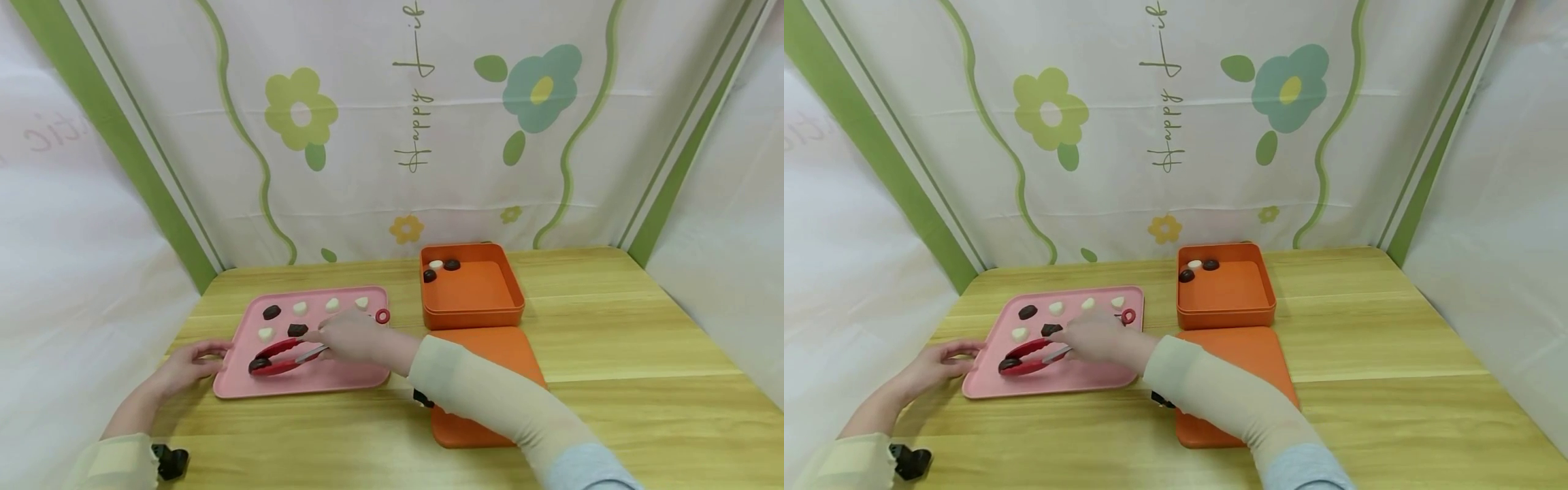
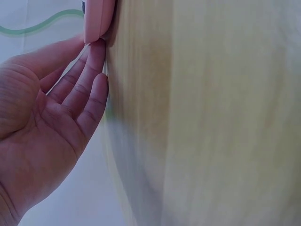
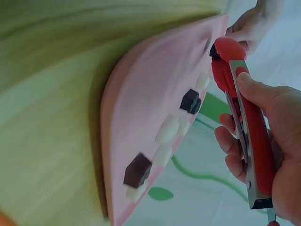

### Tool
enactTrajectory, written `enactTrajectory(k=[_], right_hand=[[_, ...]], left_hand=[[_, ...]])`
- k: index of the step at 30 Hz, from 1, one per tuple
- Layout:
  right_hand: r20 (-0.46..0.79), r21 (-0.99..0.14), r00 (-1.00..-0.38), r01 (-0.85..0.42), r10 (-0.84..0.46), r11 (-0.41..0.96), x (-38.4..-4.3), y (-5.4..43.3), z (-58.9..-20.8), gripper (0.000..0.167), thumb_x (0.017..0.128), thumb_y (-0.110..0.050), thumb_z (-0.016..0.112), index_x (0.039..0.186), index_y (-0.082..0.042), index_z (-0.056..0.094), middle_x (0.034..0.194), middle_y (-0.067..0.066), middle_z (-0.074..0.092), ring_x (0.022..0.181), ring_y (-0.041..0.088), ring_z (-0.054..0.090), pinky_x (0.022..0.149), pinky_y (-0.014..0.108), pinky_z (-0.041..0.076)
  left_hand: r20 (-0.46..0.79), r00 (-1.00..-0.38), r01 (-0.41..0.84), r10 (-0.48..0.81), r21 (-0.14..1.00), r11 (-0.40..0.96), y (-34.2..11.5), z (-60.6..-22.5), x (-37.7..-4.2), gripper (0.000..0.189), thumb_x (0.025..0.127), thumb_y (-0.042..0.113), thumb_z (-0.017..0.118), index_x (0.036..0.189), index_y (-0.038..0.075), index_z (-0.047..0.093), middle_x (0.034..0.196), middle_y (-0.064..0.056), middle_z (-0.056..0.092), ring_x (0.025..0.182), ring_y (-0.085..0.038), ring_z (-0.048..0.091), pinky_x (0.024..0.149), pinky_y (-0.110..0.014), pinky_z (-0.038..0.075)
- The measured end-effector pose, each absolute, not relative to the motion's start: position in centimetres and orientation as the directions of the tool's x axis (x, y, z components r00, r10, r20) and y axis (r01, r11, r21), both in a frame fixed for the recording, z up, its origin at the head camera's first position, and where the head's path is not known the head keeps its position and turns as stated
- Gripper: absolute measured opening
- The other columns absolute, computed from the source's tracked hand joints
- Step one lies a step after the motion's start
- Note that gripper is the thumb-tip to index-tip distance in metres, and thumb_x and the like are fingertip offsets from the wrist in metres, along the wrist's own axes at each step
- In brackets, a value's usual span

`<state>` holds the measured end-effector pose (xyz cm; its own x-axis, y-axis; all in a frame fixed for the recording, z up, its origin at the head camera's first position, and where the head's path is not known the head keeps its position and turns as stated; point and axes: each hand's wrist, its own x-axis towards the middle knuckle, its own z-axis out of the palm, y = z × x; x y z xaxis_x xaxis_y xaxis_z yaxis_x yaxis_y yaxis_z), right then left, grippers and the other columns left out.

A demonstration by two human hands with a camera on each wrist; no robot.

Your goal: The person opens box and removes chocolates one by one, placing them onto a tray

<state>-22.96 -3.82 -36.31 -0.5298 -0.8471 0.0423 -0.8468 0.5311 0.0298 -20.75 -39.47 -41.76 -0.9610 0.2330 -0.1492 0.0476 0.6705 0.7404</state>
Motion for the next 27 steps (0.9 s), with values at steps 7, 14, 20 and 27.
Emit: enactTrajectory(k=[7,14,20,27], right_hand=[[0.075,0.045,-0.497,-0.864,-0.864,0.501,-22.3,-4.9,-36.7,0.043,0.091,-0.033,0.070,0.133,-0.028,0.061,0.080,-0.012,0.063,0.068,0.003,0.055,0.052,0.016,0.037],[0.072,-0.016,-0.530,-0.848,-0.845,0.530,-22.3,-5.2,-37.3,0.046,0.090,-0.035,0.071,0.134,-0.029,0.061,0.087,-0.014,0.066,0.076,0.001,0.058,0.056,0.017,0.038],[0.055,-0.058,-0.566,-0.824,-0.822,0.564,-22.4,-5.0,-37.5,0.056,0.090,-0.036,0.071,0.142,-0.031,0.052,0.081,-0.013,0.061,0.074,0.002,0.055,0.057,0.019,0.041],[0.047,-0.079,-0.572,-0.819,-0.819,0.568,-22.5,-3.8,-37.7,0.055,0.092,-0.039,0.067,0.144,-0.030,0.050,0.097,-0.012,0.065,0.088,0.003,0.058,0.063,0.019,0.042]], left_hand=[[-0.141,-0.962,0.056,0.235,0.738,0.672,-39.5,-41.8,-20.8,0.048,0.092,0.014,0.068,0.130,-0.011,0.053,0.122,-0.029,0.058,0.102,-0.033,0.064,0.077,-0.022,0.051],[-0.143,-0.962,0.053,0.232,0.737,0.674,-39.5,-41.8,-20.9,0.048,0.092,0.014,0.069,0.130,-0.010,0.053,0.123,-0.029,0.058,0.102,-0.033,0.064,0.077,-0.022,0.051],[-0.145,-0.963,0.052,0.228,0.728,0.683,-39.6,-41.8,-20.8,0.048,0.093,0.015,0.068,0.131,-0.010,0.053,0.124,-0.029,0.057,0.104,-0.036,0.063,0.077,-0.022,0.051],[-0.153,-0.963,0.043,0.221,0.724,0.689,-39.5,-41.9,-20.7,0.049,0.093,0.015,0.067,0.132,-0.010,0.052,0.124,-0.028,0.057,0.105,-0.036,0.062,0.077,-0.022,0.050]])
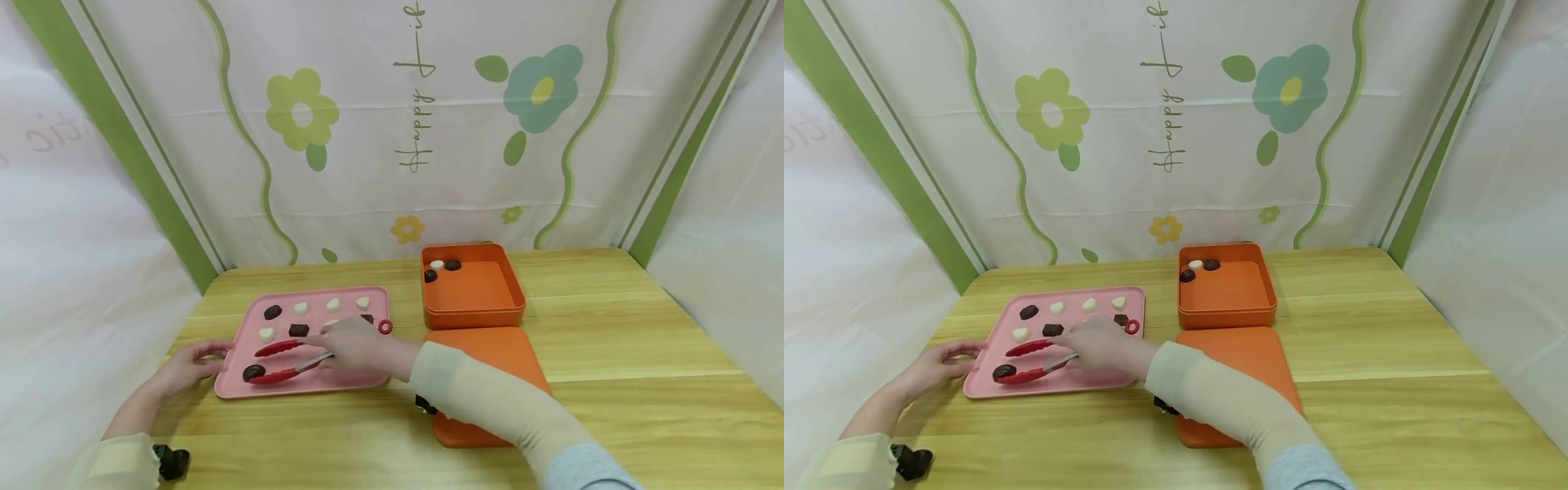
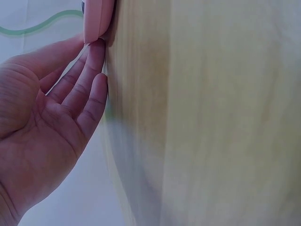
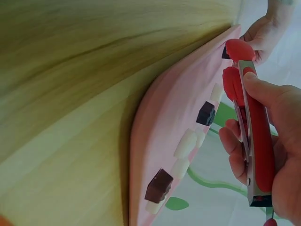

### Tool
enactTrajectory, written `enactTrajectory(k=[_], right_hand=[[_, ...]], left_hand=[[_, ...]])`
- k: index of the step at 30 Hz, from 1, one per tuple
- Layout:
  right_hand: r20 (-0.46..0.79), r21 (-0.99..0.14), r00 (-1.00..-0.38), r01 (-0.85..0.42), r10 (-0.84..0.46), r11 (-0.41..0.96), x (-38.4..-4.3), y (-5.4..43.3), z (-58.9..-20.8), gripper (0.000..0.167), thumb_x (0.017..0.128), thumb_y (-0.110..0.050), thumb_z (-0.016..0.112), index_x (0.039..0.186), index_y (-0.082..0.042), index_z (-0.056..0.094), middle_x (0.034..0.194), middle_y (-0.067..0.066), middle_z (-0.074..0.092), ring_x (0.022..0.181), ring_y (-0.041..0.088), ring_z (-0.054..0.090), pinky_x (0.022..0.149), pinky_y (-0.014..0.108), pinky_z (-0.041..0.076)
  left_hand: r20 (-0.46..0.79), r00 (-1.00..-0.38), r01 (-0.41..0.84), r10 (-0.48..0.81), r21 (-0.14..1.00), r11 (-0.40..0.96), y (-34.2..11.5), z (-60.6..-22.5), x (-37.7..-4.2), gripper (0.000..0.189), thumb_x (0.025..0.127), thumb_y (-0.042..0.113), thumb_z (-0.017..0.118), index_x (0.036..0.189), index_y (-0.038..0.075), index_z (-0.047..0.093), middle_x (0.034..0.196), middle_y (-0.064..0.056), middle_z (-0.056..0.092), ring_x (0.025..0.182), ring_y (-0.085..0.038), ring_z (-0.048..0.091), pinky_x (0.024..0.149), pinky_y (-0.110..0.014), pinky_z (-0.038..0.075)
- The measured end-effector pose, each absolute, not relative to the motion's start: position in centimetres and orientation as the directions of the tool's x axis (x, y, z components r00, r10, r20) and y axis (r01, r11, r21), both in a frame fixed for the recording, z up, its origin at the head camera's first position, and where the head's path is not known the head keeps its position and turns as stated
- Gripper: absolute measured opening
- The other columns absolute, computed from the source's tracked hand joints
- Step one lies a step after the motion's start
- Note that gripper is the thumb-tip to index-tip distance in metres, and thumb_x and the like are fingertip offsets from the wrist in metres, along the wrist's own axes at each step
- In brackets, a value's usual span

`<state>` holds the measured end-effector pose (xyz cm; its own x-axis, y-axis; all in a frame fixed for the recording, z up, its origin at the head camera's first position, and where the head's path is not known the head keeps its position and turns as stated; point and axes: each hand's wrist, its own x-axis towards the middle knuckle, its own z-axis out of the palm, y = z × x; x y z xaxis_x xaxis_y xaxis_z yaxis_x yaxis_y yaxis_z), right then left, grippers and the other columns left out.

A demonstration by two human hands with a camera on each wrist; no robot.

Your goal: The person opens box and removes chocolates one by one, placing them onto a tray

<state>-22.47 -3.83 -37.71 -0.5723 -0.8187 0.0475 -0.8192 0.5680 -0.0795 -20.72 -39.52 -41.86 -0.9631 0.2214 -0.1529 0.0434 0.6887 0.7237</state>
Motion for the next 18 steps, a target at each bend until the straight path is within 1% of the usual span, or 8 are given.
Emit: enactTrajectory(k=[4,7,9,11,12,14,16,18], right_hand=[[0.040,-0.090,-0.590,-0.806,-0.807,0.585,-22.5,-2.7,-37.8,0.054,0.092,-0.039,0.066,0.143,-0.031,0.051,0.102,-0.012,0.066,0.088,0.005,0.058,0.065,0.022,0.045],[0.042,-0.086,-0.601,-0.798,-0.798,0.597,-22.4,-1.4,-38.0,0.053,0.092,-0.040,0.065,0.142,-0.033,0.051,0.114,-0.011,0.066,0.095,0.007,0.061,0.074,0.026,0.048],[0.053,-0.077,-0.608,-0.794,-0.793,0.603,-22.3,-0.2,-38.1,0.053,0.092,-0.041,0.065,0.142,-0.034,0.051,0.124,-0.010,0.064,0.102,0.009,0.061,0.077,0.026,0.049],[0.060,-0.086,-0.615,-0.788,-0.786,0.610,-22.2,1.0,-38.1,0.053,0.091,-0.043,0.066,0.142,-0.034,0.051,0.122,-0.008,0.065,0.096,0.010,0.062,0.071,0.026,0.049],[0.064,-0.091,-0.617,-0.786,-0.784,0.611,-22.1,1.7,-38.1,0.054,0.091,-0.043,0.066,0.142,-0.033,0.052,0.119,-0.007,0.066,0.091,0.010,0.062,0.066,0.025,0.048],[0.075,-0.098,-0.623,-0.781,-0.778,0.616,-22.0,3.0,-38.0,0.054,0.091,-0.045,0.066,0.141,-0.033,0.052,0.118,-0.006,0.066,0.087,0.010,0.062,0.060,0.024,0.046],[0.089,-0.100,-0.628,-0.778,-0.773,0.621,-21.8,4.2,-37.9,0.053,0.091,-0.045,0.066,0.140,-0.033,0.054,0.117,-0.005,0.066,0.084,0.010,0.061,0.057,0.024,0.044],[0.113,-0.092,-0.628,-0.778,-0.770,0.622,-21.7,5.4,-37.8,0.051,0.091,-0.045,0.066,0.139,-0.033,0.055,0.120,-0.005,0.065,0.087,0.010,0.062,0.058,0.023,0.043]], left_hand=[[-0.154,-0.964,0.040,0.217,0.722,0.690,-39.5,-41.9,-20.7,0.049,0.093,0.016,0.067,0.132,-0.010,0.051,0.125,-0.029,0.057,0.107,-0.037,0.062,0.077,-0.022,0.050],[-0.151,-0.965,0.040,0.215,0.724,0.689,-39.4,-42.0,-20.7,0.049,0.093,0.016,0.067,0.132,-0.010,0.052,0.125,-0.029,0.057,0.106,-0.037,0.062,0.077,-0.022,0.050],[-0.148,-0.965,0.043,0.218,0.726,0.686,-39.4,-42.0,-20.8,0.049,0.093,0.016,0.067,0.132,-0.010,0.052,0.125,-0.029,0.057,0.106,-0.037,0.062,0.077,-0.022,0.051],[-0.147,-0.964,0.044,0.221,0.733,0.678,-39.3,-42.0,-20.8,0.049,0.093,0.015,0.067,0.132,-0.010,0.052,0.124,-0.029,0.057,0.105,-0.036,0.062,0.078,-0.023,0.051],[-0.145,-0.964,0.045,0.222,0.736,0.676,-39.3,-42.0,-20.8,0.049,0.093,0.015,0.068,0.132,-0.010,0.052,0.124,-0.029,0.057,0.105,-0.036,0.062,0.078,-0.023,0.051],[-0.146,-0.964,0.044,0.223,0.738,0.673,-39.3,-41.9,-20.8,0.049,0.093,0.015,0.067,0.132,-0.010,0.052,0.124,-0.029,0.057,0.105,-0.036,0.062,0.078,-0.023,0.051],[-0.146,-0.964,0.043,0.222,0.738,0.673,-39.4,-41.9,-20.7,0.049,0.093,0.016,0.067,0.132,-0.010,0.052,0.124,-0.029,0.057,0.105,-0.036,0.062,0.078,-0.023,0.051],[-0.147,-0.963,0.044,0.224,0.738,0.674,-39.4,-41.9,-20.7,0.049,0.093,0.016,0.067,0.132,-0.010,0.052,0.124,-0.030,0.057,0.105,-0.036,0.062,0.078,-0.023,0.051]])
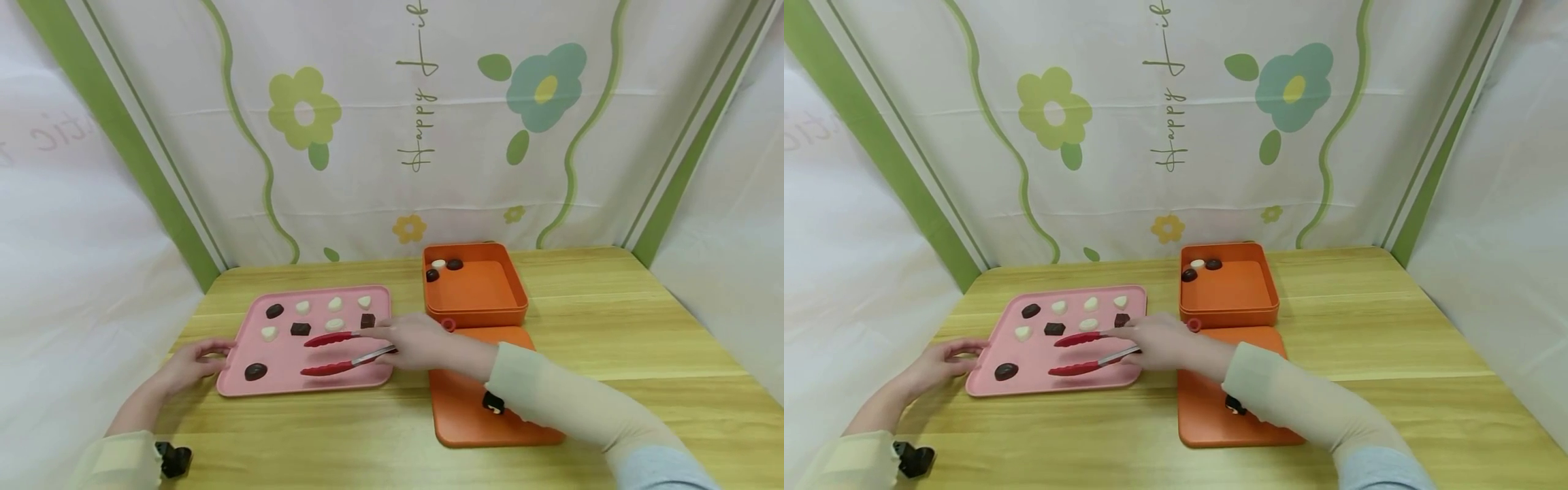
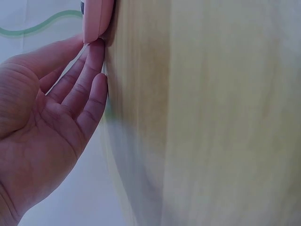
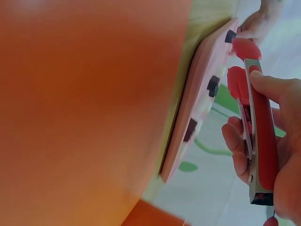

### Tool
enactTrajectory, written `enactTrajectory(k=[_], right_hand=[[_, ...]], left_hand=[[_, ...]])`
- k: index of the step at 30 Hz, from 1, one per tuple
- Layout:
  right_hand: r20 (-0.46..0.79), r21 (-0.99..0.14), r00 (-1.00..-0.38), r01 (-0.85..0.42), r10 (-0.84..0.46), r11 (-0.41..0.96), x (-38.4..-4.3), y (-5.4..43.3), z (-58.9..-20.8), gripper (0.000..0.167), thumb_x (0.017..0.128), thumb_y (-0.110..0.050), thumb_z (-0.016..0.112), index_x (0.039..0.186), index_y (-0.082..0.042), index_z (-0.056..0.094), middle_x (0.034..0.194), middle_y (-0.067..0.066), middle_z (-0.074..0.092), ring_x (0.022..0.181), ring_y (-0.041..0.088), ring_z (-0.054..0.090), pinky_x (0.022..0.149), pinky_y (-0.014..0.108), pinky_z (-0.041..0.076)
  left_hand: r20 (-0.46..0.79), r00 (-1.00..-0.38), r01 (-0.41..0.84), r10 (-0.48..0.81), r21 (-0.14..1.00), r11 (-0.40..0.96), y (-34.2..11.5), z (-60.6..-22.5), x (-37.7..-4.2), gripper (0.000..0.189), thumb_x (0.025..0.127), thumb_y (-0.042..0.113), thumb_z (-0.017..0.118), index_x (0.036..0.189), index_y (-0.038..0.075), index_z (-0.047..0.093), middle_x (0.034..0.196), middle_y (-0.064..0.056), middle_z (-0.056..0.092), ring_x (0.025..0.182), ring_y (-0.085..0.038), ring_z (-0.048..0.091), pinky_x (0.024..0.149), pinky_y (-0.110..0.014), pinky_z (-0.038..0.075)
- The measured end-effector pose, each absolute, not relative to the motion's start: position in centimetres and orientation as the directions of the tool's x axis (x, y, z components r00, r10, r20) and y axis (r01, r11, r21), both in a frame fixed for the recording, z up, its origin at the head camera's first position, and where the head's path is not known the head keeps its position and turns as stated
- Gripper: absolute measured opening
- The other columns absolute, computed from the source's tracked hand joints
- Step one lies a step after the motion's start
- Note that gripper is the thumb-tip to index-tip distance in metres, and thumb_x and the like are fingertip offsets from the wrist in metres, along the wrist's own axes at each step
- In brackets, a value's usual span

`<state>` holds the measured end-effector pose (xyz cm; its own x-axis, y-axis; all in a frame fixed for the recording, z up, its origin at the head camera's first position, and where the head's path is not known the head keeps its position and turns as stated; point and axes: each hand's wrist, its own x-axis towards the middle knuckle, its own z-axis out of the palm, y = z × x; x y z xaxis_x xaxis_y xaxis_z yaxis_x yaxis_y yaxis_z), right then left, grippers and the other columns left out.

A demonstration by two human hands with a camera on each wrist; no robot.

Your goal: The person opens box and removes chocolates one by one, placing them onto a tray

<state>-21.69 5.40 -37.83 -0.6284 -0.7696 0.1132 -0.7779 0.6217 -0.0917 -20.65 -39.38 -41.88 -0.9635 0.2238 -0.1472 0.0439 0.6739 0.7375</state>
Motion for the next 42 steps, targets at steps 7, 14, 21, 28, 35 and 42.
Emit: enactTrajectory(k=[7,14,21,28,35,42], right_hand=[[0.213,-0.111,-0.617,-0.786,-0.758,0.608,-21.4,9.6,-37.2,0.050,0.088,-0.043,0.070,0.135,-0.028,0.060,0.121,-0.003,0.066,0.083,0.013,0.067,0.055,0.022,0.045],[0.274,-0.141,-0.651,-0.755,-0.708,0.640,-21.1,13.9,-35.7,0.051,0.084,-0.037,0.076,0.132,-0.024,0.063,0.117,-0.004,0.067,0.079,0.010,0.063,0.061,0.026,0.048],[0.329,-0.140,-0.700,-0.700,-0.634,0.700,-20.3,17.8,-34.4,0.056,0.083,-0.039,0.077,0.136,-0.028,0.060,0.123,-0.001,0.066,0.066,0.008,0.058,0.053,0.023,0.043],[0.283,-0.182,-0.776,-0.621,-0.564,0.763,-20.3,21.2,-33.8,0.058,0.085,-0.035,0.077,0.138,-0.028,0.057,0.108,-0.002,0.068,0.053,0.002,0.041,0.049,0.024,0.037],[0.245,-0.169,-0.830,-0.546,-0.501,0.821,-21.2,23.5,-33.1,0.056,0.086,-0.033,0.076,0.138,-0.022,0.058,0.080,-0.002,0.062,0.051,0.007,0.040,0.047,0.028,0.036],[0.200,-0.167,-0.865,-0.493,-0.460,0.854,-23.3,25.2,-33.4,0.055,0.086,-0.031,0.076,0.136,-0.017,0.059,0.063,-0.008,0.050,0.047,0.010,0.038,0.044,0.029,0.031]], left_hand=[[-0.149,-0.961,0.043,0.232,0.749,0.661,-39.3,-41.8,-20.7,0.049,0.093,0.015,0.067,0.132,-0.011,0.051,0.124,-0.030,0.056,0.105,-0.036,0.062,0.078,-0.023,0.051],[-0.152,-0.962,0.038,0.225,0.746,0.665,-39.2,-41.7,-20.6,0.049,0.093,0.016,0.068,0.132,-0.010,0.052,0.123,-0.029,0.057,0.106,-0.039,0.061,0.078,-0.023,0.051],[-0.153,-0.962,0.039,0.227,0.744,0.667,-39.3,-41.8,-20.8,0.049,0.093,0.015,0.067,0.132,-0.010,0.052,0.123,-0.029,0.057,0.106,-0.038,0.061,0.078,-0.023,0.051],[-0.143,-0.963,0.048,0.229,0.742,0.668,-39.3,-41.7,-20.8,0.048,0.093,0.014,0.068,0.131,-0.010,0.052,0.122,-0.029,0.058,0.105,-0.039,0.062,0.078,-0.022,0.050],[-0.147,-0.965,0.039,0.217,0.738,0.673,-39.3,-41.8,-20.6,0.048,0.092,0.015,0.068,0.131,-0.009,0.053,0.122,-0.028,0.058,0.105,-0.038,0.062,0.078,-0.022,0.050],[-0.138,-0.965,0.051,0.224,0.738,0.673,-39.4,-41.8,-20.6,0.047,0.092,0.012,0.067,0.130,-0.012,0.052,0.122,-0.029,0.058,0.104,-0.037,0.062,0.078,-0.022,0.050]])
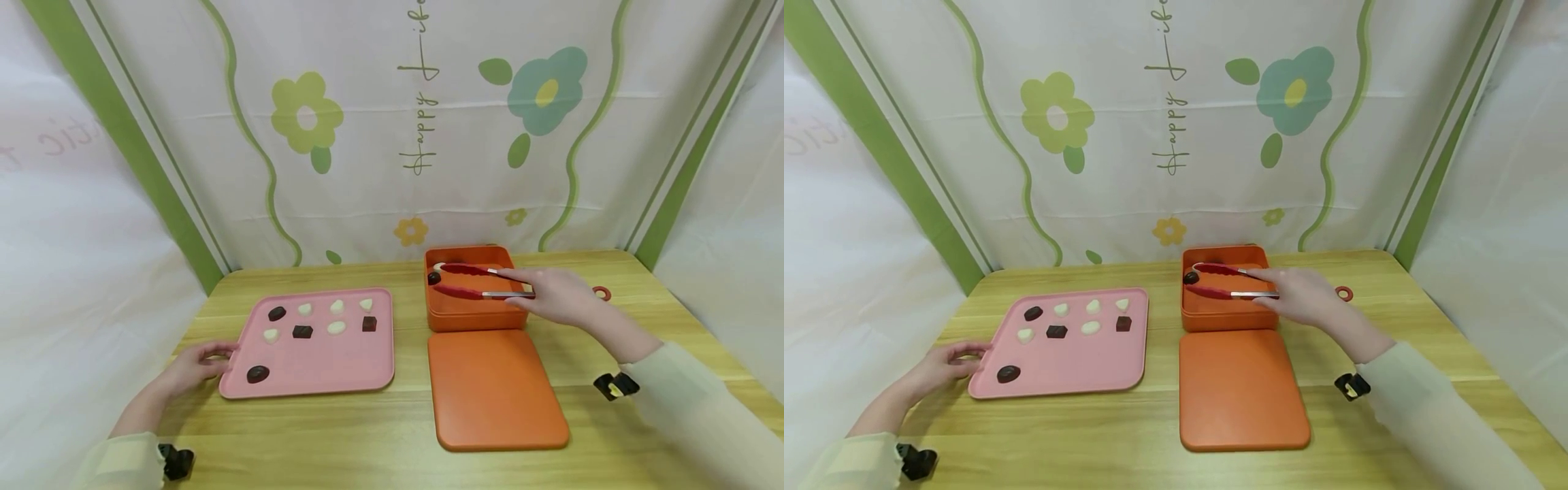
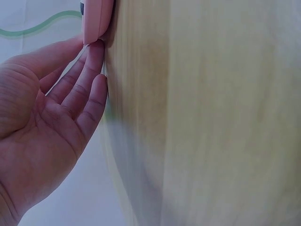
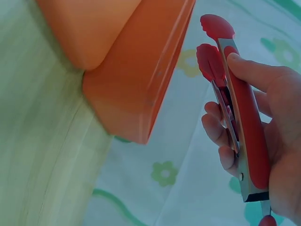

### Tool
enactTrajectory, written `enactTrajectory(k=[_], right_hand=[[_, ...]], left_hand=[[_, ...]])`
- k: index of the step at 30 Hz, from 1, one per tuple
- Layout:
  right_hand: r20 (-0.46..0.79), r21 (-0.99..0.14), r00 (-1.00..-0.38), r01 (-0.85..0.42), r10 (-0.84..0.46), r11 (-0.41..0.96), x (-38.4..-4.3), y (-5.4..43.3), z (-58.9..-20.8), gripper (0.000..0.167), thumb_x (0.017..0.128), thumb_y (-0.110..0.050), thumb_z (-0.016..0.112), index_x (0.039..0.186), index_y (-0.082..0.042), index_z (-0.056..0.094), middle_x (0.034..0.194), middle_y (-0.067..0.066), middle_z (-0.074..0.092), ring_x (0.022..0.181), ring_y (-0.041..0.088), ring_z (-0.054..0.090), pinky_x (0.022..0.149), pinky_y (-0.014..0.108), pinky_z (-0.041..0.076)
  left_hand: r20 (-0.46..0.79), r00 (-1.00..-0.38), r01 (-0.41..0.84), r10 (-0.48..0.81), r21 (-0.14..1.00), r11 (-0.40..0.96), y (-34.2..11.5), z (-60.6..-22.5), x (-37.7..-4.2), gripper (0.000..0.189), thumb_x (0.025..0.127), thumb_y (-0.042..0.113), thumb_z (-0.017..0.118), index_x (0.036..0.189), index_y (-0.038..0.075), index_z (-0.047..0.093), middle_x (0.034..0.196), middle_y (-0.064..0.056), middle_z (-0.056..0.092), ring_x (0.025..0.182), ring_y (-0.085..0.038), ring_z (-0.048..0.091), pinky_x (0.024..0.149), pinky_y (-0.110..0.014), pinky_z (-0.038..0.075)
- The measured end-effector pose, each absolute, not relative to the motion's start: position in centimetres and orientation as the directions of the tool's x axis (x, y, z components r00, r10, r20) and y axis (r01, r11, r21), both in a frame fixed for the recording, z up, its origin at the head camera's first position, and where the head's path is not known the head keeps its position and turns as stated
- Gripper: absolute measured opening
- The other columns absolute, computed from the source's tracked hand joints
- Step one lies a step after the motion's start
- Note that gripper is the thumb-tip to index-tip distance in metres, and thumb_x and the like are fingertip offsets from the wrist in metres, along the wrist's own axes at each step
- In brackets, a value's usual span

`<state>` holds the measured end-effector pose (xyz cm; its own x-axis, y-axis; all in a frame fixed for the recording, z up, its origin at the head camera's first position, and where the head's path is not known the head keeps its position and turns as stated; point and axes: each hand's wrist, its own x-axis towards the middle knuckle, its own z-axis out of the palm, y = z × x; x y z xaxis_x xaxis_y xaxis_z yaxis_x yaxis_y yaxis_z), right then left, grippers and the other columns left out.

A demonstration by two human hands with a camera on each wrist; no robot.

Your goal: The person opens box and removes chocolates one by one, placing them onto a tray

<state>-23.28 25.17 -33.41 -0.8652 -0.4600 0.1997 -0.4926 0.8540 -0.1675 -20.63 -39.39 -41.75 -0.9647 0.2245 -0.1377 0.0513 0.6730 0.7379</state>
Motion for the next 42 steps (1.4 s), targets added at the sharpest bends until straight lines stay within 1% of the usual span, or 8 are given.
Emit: enactTrajectory(k=[5,10,16,22,29,34,38,42], right_hand=[[0.187,-0.125,-0.863,-0.494,-0.469,0.860,-24.8,25.7,-33.9,0.053,0.087,-0.033,0.074,0.136,-0.018,0.060,0.059,-0.007,0.046,0.047,0.012,0.037,0.043,0.030,0.026],[0.173,-0.088,-0.856,-0.505,-0.486,0.858,-26.3,25.5,-34.5,0.054,0.086,-0.035,0.075,0.136,-0.022,0.060,0.057,-0.008,0.044,0.052,0.013,0.041,0.043,0.030,0.028],[0.149,-0.079,-0.854,-0.513,-0.499,0.855,-27.9,25.0,-35.1,0.052,0.085,-0.036,0.076,0.133,-0.020,0.063,0.068,-0.006,0.055,0.056,0.014,0.044,0.047,0.031,0.033],[0.101,-0.089,-0.866,-0.498,-0.490,0.863,-29.0,24.5,-35.6,0.052,0.086,-0.036,0.074,0.134,-0.020,0.062,0.062,-0.007,0.049,0.054,0.014,0.042,0.047,0.031,0.032],[0.068,-0.107,-0.877,-0.481,-0.476,0.870,-29.8,24.3,-36.1,0.052,0.087,-0.036,0.073,0.134,-0.017,0.062,0.063,-0.009,0.052,0.056,0.015,0.044,0.047,0.031,0.033],[0.051,-0.122,-0.879,-0.477,-0.475,0.870,-30.6,24.1,-36.4,0.052,0.087,-0.037,0.072,0.134,-0.016,0.062,0.073,-0.007,0.061,0.059,0.015,0.048,0.047,0.031,0.034],[0.052,-0.134,-0.874,-0.485,-0.483,0.864,-31.0,24.0,-36.6,0.051,0.088,-0.035,0.073,0.133,-0.014,0.062,0.086,-0.001,0.068,0.063,0.016,0.050,0.049,0.032,0.036],[0.059,-0.145,-0.864,-0.502,-0.499,0.852,-31.2,23.8,-36.8,0.050,0.088,-0.033,0.073,0.133,-0.013,0.062,0.091,0.005,0.070,0.064,0.017,0.052,0.051,0.033,0.038]], left_hand=[[-0.129,-0.961,0.070,0.246,0.744,0.664,-39.4,-41.8,-20.6,0.045,0.093,0.007,0.066,0.129,-0.015,0.051,0.123,-0.031,0.057,0.104,-0.038,0.062,0.077,-0.023,0.051],[-0.130,-0.962,0.066,0.240,0.742,0.667,-39.4,-41.9,-20.6,0.045,0.093,0.008,0.065,0.130,-0.014,0.051,0.123,-0.031,0.057,0.105,-0.038,0.062,0.077,-0.023,0.051],[-0.135,-0.963,0.058,0.234,0.744,0.665,-39.4,-41.9,-20.5,0.045,0.093,0.009,0.066,0.129,-0.014,0.051,0.123,-0.031,0.057,0.103,-0.036,0.063,0.078,-0.023,0.051],[-0.152,-0.964,0.038,0.217,0.732,0.680,-39.2,-41.6,-20.5,0.046,0.093,0.014,0.067,0.130,-0.010,0.053,0.121,-0.028,0.058,0.104,-0.036,0.063,0.078,-0.023,0.050],[-0.154,-0.964,0.037,0.217,0.730,0.682,-39.2,-41.5,-20.5,0.047,0.093,0.015,0.067,0.131,-0.010,0.052,0.121,-0.028,0.058,0.105,-0.038,0.062,0.077,-0.023,0.050],[-0.143,-0.962,0.050,0.232,0.744,0.666,-39.3,-41.7,-20.6,0.048,0.094,0.013,0.065,0.131,-0.013,0.050,0.121,-0.029,0.058,0.105,-0.038,0.062,0.077,-0.023,0.050],[-0.145,-0.963,0.044,0.228,0.749,0.661,-39.3,-41.9,-20.6,0.048,0.094,0.013,0.066,0.132,-0.013,0.050,0.122,-0.030,0.057,0.106,-0.039,0.061,0.078,-0.022,0.050],[-0.147,-0.963,0.041,0.225,0.748,0.662,-39.3,-41.7,-20.5,0.048,0.094,0.013,0.066,0.132,-0.013,0.050,0.123,-0.030,0.057,0.107,-0.040,0.061,0.078,-0.023,0.050]])
